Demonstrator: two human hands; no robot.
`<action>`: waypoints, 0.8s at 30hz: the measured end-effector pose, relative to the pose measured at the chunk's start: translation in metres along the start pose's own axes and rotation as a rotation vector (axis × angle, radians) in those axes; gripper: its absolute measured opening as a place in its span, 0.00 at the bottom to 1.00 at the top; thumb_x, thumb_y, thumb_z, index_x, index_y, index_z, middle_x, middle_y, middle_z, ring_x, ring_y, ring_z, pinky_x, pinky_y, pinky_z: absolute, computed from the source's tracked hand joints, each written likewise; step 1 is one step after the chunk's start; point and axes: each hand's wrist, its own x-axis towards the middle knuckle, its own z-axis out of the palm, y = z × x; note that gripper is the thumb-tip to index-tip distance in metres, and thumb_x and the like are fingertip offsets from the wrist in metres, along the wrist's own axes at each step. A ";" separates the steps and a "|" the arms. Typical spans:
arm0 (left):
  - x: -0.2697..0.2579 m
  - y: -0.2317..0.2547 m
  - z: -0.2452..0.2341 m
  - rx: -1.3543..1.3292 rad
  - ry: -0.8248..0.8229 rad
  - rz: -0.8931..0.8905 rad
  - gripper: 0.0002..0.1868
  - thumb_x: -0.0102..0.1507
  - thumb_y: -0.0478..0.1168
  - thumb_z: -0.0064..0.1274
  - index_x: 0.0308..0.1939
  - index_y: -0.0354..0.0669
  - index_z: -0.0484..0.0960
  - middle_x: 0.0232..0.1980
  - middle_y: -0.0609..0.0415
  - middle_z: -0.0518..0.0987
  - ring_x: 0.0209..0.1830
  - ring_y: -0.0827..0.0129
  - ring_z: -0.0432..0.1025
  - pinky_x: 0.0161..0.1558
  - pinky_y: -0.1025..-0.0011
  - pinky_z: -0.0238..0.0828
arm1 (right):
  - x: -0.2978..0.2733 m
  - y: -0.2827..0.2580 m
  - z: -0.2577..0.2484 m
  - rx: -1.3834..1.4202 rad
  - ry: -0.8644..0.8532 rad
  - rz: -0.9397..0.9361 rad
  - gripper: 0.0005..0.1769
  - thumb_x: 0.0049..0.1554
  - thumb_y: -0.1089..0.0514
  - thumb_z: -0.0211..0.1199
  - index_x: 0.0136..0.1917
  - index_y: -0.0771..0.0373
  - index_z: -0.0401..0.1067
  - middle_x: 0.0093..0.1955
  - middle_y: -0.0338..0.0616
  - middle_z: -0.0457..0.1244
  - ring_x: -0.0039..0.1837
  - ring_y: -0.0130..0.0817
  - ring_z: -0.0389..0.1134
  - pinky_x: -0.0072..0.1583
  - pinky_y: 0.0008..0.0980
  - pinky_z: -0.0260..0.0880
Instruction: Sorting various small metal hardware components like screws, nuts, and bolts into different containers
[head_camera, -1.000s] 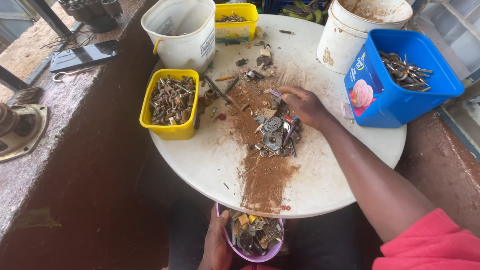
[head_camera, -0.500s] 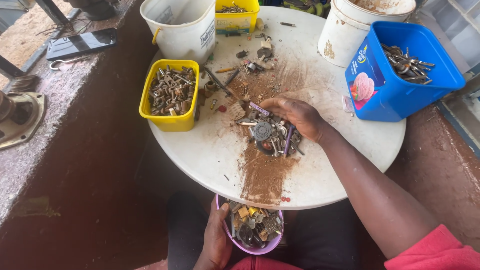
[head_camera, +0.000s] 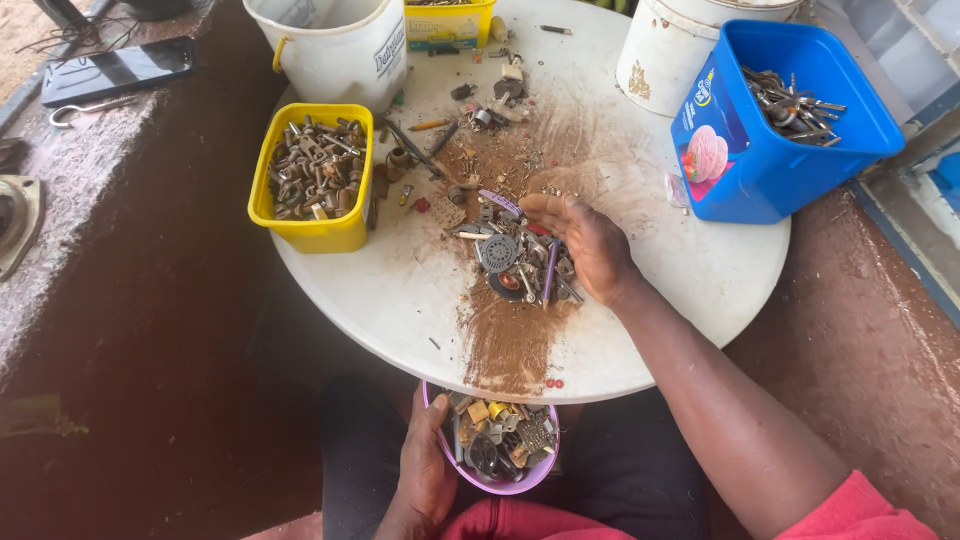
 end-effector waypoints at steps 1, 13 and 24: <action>0.001 -0.001 -0.001 -0.001 0.006 0.003 0.41 0.57 0.43 0.52 0.76 0.38 0.70 0.70 0.37 0.79 0.66 0.50 0.73 0.67 0.52 0.69 | -0.004 -0.003 0.002 0.003 -0.005 0.003 0.35 0.68 0.40 0.44 0.68 0.69 0.74 0.68 0.57 0.70 0.73 0.44 0.70 0.76 0.42 0.68; 0.003 -0.004 -0.006 0.012 0.011 0.010 0.42 0.55 0.43 0.55 0.76 0.39 0.70 0.69 0.40 0.79 0.65 0.54 0.73 0.67 0.55 0.70 | -0.036 -0.017 0.023 -0.015 -0.032 0.045 0.33 0.67 0.42 0.46 0.68 0.70 0.74 0.67 0.55 0.70 0.73 0.41 0.70 0.77 0.38 0.66; 0.003 -0.008 -0.009 0.010 -0.042 0.043 0.44 0.54 0.46 0.57 0.76 0.41 0.69 0.70 0.43 0.79 0.66 0.57 0.74 0.67 0.56 0.71 | -0.084 -0.019 0.062 -0.073 0.138 -0.038 0.30 0.70 0.45 0.44 0.66 0.71 0.73 0.67 0.56 0.69 0.73 0.40 0.69 0.78 0.39 0.68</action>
